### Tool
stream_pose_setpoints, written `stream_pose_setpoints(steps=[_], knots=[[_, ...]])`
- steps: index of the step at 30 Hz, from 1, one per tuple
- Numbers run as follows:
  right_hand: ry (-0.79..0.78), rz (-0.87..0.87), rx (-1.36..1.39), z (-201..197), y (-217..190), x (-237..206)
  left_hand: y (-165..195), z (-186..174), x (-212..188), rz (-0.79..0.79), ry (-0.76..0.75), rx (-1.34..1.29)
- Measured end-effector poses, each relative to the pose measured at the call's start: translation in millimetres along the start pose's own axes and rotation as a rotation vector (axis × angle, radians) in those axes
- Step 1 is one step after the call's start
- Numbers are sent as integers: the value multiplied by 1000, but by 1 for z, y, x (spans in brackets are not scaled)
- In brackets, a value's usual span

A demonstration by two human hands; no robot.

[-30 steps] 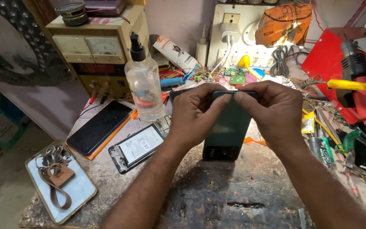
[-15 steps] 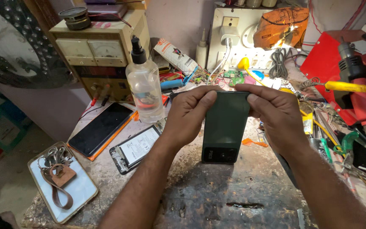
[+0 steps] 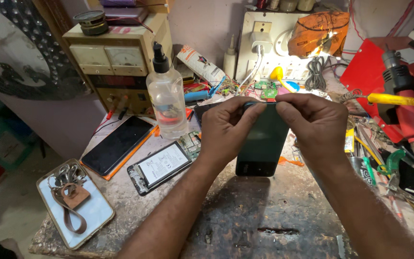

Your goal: The person uses a green-handled screwdriver to remove screws from the back of a disassembled smartphone. They then apply adhesive from a tube around the internal frame and attach the back cover, pressing it into place.

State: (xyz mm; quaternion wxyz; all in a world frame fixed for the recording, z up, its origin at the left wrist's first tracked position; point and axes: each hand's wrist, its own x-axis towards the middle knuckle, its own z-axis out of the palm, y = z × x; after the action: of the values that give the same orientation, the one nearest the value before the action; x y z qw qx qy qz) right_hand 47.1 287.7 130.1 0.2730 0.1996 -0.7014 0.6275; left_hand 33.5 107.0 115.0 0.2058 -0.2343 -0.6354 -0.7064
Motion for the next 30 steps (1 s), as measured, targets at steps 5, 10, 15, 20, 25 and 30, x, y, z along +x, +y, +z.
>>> stream_pose_setpoints(steps=[5,10,15,20,25,30], knots=[[-1,-43,12,3,5,2,2,-4,1,74,-9,71],[-13,-74,-23,1,7,3,-2,-8,3,152,-80,73],[-111,-5,-77,-4,7,14,-9,-15,14,113,-153,30],[-181,64,-16,-9,12,24,-19,-17,21,99,-193,-38],[-160,91,-6,-10,19,25,-28,-17,20,103,-108,116],[-135,103,104,-7,20,25,-31,-11,21,11,-69,12]])
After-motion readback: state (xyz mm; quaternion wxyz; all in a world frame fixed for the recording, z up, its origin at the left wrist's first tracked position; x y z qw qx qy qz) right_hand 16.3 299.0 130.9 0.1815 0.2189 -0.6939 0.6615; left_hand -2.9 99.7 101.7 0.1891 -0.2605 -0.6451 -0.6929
